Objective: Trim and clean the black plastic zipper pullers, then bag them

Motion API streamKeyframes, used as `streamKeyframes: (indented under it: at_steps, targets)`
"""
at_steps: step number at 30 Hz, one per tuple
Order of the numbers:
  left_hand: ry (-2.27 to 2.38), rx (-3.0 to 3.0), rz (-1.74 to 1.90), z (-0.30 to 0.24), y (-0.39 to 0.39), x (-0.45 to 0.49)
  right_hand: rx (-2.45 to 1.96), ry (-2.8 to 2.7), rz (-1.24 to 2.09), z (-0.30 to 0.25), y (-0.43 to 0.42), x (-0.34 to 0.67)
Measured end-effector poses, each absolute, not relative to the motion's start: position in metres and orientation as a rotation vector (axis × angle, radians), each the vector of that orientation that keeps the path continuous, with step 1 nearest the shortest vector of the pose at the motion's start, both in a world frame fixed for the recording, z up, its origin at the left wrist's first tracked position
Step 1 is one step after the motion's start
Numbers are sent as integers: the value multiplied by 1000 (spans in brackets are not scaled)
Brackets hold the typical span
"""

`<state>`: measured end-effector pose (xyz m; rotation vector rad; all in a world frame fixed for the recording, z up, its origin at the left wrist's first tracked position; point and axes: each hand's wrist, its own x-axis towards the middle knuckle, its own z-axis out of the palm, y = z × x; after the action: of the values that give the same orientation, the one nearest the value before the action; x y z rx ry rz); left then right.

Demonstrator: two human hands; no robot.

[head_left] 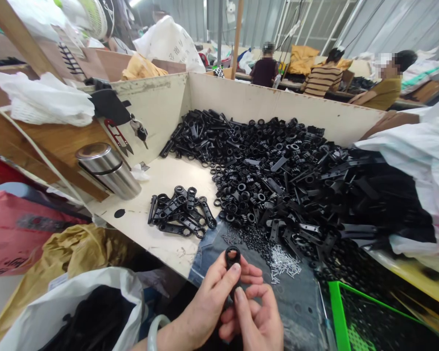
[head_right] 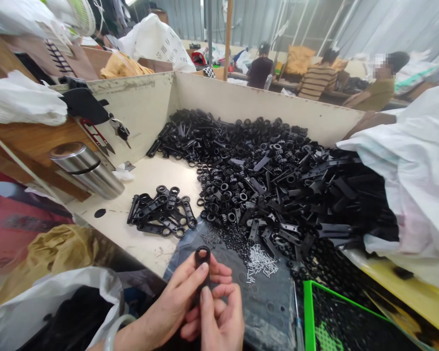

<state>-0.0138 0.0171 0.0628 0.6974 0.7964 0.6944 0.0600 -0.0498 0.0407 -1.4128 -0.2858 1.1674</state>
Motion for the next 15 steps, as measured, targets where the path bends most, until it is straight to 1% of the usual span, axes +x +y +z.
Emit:
streamKeyframes:
  at_steps: [6,10,13,15]
  targets:
    - [781,790,580,62,20,-22,-1429,-291,1127,39,-52,58]
    - [790,827,628,59,21,-26,-1527,-402,1128,43,-59,65]
    - [740,837,628,61,24,-31,-1658,-563,958,54,-59,86]
    - [735,878,570,65,25,-36,-1646,-616,883,60,-54,102]
